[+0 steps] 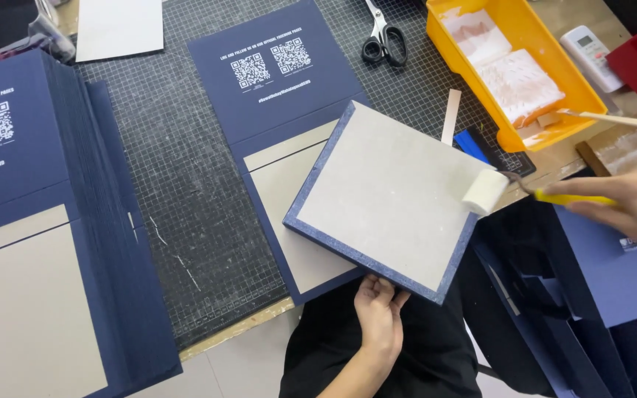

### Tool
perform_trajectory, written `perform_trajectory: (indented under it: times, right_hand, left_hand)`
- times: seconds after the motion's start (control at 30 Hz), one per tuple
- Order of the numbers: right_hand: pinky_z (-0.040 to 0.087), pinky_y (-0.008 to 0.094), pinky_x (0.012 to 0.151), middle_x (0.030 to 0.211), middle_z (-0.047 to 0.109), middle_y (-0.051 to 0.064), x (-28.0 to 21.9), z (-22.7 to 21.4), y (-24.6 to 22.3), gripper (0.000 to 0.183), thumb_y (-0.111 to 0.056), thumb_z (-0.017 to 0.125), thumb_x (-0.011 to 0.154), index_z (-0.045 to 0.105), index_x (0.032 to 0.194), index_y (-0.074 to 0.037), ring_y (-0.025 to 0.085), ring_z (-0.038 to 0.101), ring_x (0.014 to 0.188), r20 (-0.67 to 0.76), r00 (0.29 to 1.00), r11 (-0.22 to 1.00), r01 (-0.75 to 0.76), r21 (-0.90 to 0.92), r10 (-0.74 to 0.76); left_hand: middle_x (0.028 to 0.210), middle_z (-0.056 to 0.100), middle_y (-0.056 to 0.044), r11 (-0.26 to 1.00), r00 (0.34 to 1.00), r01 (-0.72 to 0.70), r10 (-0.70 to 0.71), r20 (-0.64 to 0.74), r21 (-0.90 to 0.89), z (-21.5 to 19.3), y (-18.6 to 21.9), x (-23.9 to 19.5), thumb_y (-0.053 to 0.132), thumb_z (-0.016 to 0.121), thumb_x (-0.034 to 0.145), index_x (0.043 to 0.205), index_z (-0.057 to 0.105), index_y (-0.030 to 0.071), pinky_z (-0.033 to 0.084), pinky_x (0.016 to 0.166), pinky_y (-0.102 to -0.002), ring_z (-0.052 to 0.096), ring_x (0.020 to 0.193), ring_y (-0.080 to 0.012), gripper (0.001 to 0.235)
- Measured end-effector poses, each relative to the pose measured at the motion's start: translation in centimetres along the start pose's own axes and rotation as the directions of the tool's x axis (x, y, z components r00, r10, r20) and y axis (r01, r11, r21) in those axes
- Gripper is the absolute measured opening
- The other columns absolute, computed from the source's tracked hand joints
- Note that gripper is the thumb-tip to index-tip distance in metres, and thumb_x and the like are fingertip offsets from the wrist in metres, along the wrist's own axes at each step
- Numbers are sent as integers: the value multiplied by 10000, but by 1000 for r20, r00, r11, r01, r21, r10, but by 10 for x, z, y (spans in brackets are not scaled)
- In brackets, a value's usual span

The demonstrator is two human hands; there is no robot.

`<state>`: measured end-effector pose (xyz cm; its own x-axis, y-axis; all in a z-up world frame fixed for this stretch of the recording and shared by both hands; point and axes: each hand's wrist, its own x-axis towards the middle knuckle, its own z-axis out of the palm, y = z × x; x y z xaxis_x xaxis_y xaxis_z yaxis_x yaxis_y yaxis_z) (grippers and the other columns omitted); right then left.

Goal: Applying glue to cardboard box components using a roller and brush.

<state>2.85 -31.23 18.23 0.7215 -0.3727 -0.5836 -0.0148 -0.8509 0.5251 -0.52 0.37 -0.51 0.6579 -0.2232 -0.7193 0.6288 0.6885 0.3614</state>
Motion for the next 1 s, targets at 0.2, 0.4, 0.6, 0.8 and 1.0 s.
perform_trajectory:
  times: [0.2, 0.4, 0.6, 0.8, 1.0]
  right_hand:
    - [612, 337, 850, 1153, 742, -86, 17, -108, -54, 419, -457, 483, 952, 509, 1369, -492, 187, 773, 951, -171, 973, 947, 197, 252, -157]
    - [565, 416, 786, 1039, 754, 77, 36, -205, -103, 341, -283, 518, 1007, 614, 1332, -244, 263, 729, 786, -422, 842, 786, 497, 368, -335]
    - [512, 407, 880, 1237, 675, 42, 46, -184, -75, 384, -355, 471, 1011, 564, 1374, -269, 263, 679, 981, -325, 905, 804, 402, 438, -275]
    - [542, 261, 1060, 1420, 580, -230, 41, -55, 8, 523, -564, 476, 895, 458, 1416, -520, 48, 694, 1190, -120, 978, 936, 197, 291, -169]
    - [523, 167, 891, 1183, 674, -241, 52, 3, 41, 466, -535, 554, 891, 499, 1346, -621, -21, 632, 959, -46, 994, 969, 105, 223, -97]
  left_hand:
    - [758, 508, -55, 1000, 1000, -15, 16, 23, -12, -12, -11, 12, -115, 544, 921, 840, 510, 33, 609, 914, -543, 581, 770, -191, 173]
    - [751, 495, -40, 1000, 1000, -11, 11, 20, -22, -6, -4, 7, -130, 540, 878, 781, 493, 50, 600, 964, -577, 586, 770, -180, 210]
    - [765, 488, -40, 1000, 1000, -12, 13, 15, -20, -11, -7, 11, -145, 555, 891, 829, 509, 40, 604, 953, -557, 582, 777, -173, 200]
    - [795, 537, -67, 1000, 999, -17, 18, 33, -20, -8, -3, 7, -146, 554, 899, 886, 548, 3, 613, 932, -543, 609, 823, -195, 149]
    - [952, 573, -137, 1000, 999, -8, 7, 37, 24, 4, 10, -3, -101, 523, 940, 902, 549, -39, 617, 944, -548, 632, 927, -254, 77]
